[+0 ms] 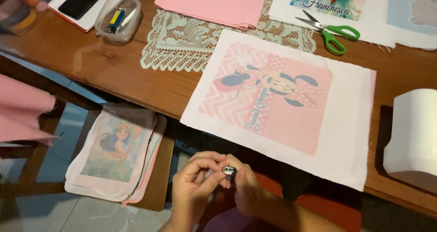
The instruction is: Cutting out printed character designs from fabric sheets using scissors and marking them with a tool.
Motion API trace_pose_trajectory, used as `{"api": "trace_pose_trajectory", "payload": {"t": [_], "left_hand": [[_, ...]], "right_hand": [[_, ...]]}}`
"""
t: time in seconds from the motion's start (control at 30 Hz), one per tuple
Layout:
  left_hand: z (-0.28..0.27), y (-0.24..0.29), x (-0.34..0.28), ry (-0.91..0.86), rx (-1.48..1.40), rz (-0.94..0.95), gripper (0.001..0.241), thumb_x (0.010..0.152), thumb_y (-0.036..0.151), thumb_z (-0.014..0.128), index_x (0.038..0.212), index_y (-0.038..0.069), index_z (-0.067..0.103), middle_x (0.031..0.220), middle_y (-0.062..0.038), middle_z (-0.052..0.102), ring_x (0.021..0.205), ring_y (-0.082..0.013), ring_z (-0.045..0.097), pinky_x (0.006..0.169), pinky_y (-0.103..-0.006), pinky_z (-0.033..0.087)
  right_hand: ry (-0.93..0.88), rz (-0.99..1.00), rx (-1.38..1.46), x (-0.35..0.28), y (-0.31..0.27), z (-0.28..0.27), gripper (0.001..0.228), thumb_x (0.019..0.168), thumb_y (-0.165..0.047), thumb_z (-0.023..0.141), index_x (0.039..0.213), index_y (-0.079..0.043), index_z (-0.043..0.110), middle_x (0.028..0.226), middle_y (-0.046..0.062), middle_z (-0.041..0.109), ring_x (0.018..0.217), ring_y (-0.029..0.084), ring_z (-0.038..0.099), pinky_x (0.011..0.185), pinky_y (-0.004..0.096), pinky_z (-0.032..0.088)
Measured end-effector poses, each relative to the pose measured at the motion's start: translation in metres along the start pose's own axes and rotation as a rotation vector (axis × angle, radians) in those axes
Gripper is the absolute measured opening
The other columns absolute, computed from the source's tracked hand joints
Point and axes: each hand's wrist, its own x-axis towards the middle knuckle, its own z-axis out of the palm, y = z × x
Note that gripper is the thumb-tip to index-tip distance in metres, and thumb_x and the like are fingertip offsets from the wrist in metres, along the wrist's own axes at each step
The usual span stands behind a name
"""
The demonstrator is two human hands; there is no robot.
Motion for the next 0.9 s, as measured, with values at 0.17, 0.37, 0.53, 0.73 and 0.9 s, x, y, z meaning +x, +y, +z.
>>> {"api": "trace_pose_trajectory", "payload": {"t": [0.17, 0.37, 0.53, 0.73, 0.9], "left_hand": [[-0.002, -0.002, 0.003, -0.011, -0.11, -0.011, 0.008, 0.083, -0.002, 0.077, 0.084, -0.002, 0.069, 0.109, -0.022, 0.068, 0.057, -0.0244, 0.069, 0.067, -0.0317, 0.066], [-0.003, -0.002, 0.007, -0.005, -0.088, -0.026, 0.008, 0.082, -0.003, 0.077, 0.082, -0.003, 0.07, 0.107, -0.022, 0.068, 0.056, -0.0254, 0.069, 0.066, -0.0321, 0.065], [-0.005, -0.003, 0.008, -0.006, -0.087, -0.035, 0.008, 0.083, -0.005, 0.076, 0.081, -0.003, 0.069, 0.108, -0.022, 0.067, 0.057, -0.0244, 0.07, 0.067, -0.0316, 0.065], [-0.004, -0.002, 0.009, -0.016, -0.089, -0.017, 0.007, 0.085, -0.004, 0.074, 0.082, -0.003, 0.068, 0.108, -0.022, 0.067, 0.059, -0.0252, 0.07, 0.067, -0.0323, 0.065], [-0.004, -0.003, 0.009, -0.016, -0.091, -0.017, 0.008, 0.085, -0.003, 0.075, 0.082, -0.003, 0.068, 0.108, -0.022, 0.066, 0.059, -0.025, 0.07, 0.069, -0.0319, 0.065]], "right_hand": [[-0.06, -0.078, -0.006, 0.006, -0.009, -0.002, 0.07, 0.104, -0.068, 0.019, 0.09, -0.009, 0.055, 0.074, -0.003, 0.049, 0.064, 0.009, 0.042, 0.061, 0.028, 0.04], [-0.074, -0.099, -0.04, 0.009, -0.012, -0.003, 0.069, 0.105, -0.067, 0.017, 0.091, -0.009, 0.053, 0.072, -0.004, 0.047, 0.062, 0.008, 0.04, 0.059, 0.027, 0.037], [-0.048, -0.053, -0.054, 0.01, -0.017, 0.0, 0.069, 0.104, -0.069, 0.018, 0.089, -0.011, 0.053, 0.071, -0.006, 0.048, 0.061, 0.008, 0.041, 0.058, 0.027, 0.037], [-0.041, -0.051, -0.059, 0.01, -0.012, -0.001, 0.067, 0.104, -0.066, 0.018, 0.084, -0.012, 0.051, 0.071, -0.005, 0.047, 0.062, 0.008, 0.042, 0.058, 0.027, 0.037], [-0.046, -0.118, -0.079, 0.012, -0.013, -0.001, 0.068, 0.107, -0.064, 0.016, 0.089, -0.01, 0.054, 0.073, -0.004, 0.047, 0.062, 0.01, 0.042, 0.06, 0.029, 0.037]]}}
